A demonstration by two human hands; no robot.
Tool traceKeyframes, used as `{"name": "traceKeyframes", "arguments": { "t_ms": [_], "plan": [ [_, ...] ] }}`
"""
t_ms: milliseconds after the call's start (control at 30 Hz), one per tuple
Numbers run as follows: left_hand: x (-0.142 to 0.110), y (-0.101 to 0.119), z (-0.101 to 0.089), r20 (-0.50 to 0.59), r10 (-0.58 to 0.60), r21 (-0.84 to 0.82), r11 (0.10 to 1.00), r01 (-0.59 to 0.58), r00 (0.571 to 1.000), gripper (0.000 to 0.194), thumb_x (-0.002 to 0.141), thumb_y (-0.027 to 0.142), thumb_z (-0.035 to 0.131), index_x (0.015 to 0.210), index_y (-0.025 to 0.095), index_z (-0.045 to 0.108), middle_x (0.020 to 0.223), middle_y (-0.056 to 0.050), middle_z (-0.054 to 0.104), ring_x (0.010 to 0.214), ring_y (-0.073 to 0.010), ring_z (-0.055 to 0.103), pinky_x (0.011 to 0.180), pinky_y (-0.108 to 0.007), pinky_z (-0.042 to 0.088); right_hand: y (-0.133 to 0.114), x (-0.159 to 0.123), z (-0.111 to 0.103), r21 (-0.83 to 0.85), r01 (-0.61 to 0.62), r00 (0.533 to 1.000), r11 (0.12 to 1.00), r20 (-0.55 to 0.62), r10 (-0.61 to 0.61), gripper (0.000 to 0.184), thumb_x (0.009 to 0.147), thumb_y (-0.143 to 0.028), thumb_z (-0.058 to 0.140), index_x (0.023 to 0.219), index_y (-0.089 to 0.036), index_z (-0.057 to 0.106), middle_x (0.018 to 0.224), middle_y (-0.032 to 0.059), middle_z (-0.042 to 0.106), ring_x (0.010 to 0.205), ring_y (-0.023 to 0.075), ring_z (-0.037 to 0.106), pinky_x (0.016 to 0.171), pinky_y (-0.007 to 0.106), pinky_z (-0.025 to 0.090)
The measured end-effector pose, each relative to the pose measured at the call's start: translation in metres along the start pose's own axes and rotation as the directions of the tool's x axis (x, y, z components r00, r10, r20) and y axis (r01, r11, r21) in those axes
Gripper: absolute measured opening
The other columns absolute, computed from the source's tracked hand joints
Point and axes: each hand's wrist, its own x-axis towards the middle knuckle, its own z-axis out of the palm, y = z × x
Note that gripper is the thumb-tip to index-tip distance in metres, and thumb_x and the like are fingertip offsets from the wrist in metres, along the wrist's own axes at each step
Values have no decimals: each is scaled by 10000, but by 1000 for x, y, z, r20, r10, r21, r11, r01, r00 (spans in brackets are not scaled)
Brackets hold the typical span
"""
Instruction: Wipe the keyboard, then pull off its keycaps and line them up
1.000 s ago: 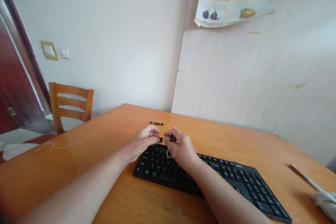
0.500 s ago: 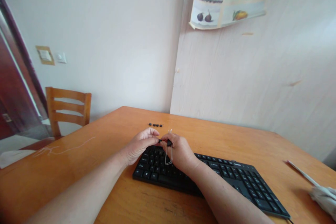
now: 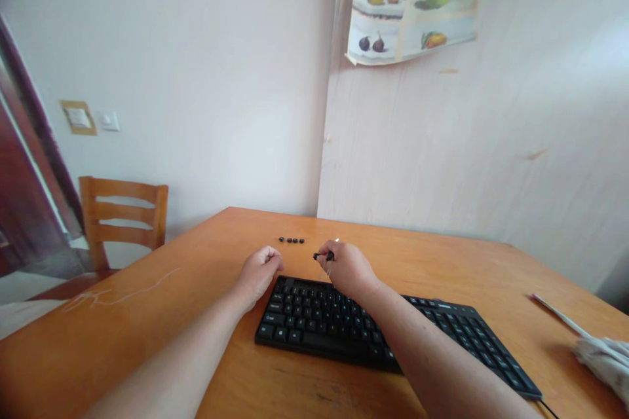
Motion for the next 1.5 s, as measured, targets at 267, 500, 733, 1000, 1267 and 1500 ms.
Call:
{"name": "traceKeyframes", "arguments": {
  "t_ms": [267, 500, 733, 1000, 1267, 1500],
  "plan": [
    [2, -10, 4, 21, 3, -12, 1000, -3, 1000, 132, 801, 285, 506, 732, 199, 577, 698, -7, 636, 704, -170, 595, 633, -258, 406, 14, 47, 13, -103, -81, 995, 991, 55, 87, 89, 794, -241, 645, 821, -179, 703, 743, 47, 691, 625, 136, 552, 553, 241, 370],
    [2, -8, 3, 27, -6, 17, 1000, 5, 1000, 126, 802, 280, 513, 726, 202, 577, 708, -1, 645, 706, -165, 594, 641, -253, 400, 29, 81, 39, -180, -119, 985, 976, 104, 139, 85, 772, -255, 674, 806, -186, 711, 769, 52, 709, 645, 145, 583, 533, 231, 384],
    [3, -11, 4, 38, -3, 24, 1000, 2, 999, 131, 801, 288, 527, 715, 202, 576, 695, 2, 629, 695, -160, 580, 631, -245, 388, 42, 107, 55, -259, -123, 976, 958, 141, 164, 72, 763, -236, 692, 802, -183, 721, 836, 62, 724, 738, 166, 618, 597, 241, 406],
    [5, -14, 4, 46, -12, 27, 1000, 11, 999, 133, 802, 310, 540, 728, 208, 583, 708, -5, 633, 702, -166, 579, 630, -247, 387, 46, 120, 62, -311, -127, 973, 942, 146, 180, 116, 761, -252, 681, 859, -209, 728, 881, 57, 723, 761, 164, 620, 608, 237, 408],
    [4, -13, 5, 56, -6, 63, 998, 2, 998, 130, 813, 293, 516, 743, 208, 585, 727, -8, 649, 710, -170, 594, 626, -257, 385, 38, 121, 64, -336, -111, 971, 935, 166, 175, 143, 760, -257, 654, 873, -224, 736, 910, 42, 731, 786, 168, 631, 598, 237, 386],
    [4, -13, 5, 50, 15, 72, 997, -19, 999, 131, 818, 300, 521, 743, 209, 579, 713, -1, 636, 697, -163, 580, 604, -251, 364, 33, 122, 65, -359, -104, 970, 927, 171, 175, 153, 773, -262, 639, 889, -233, 735, 949, 50, 728, 843, 188, 635, 621, 250, 388]
  ]
}}
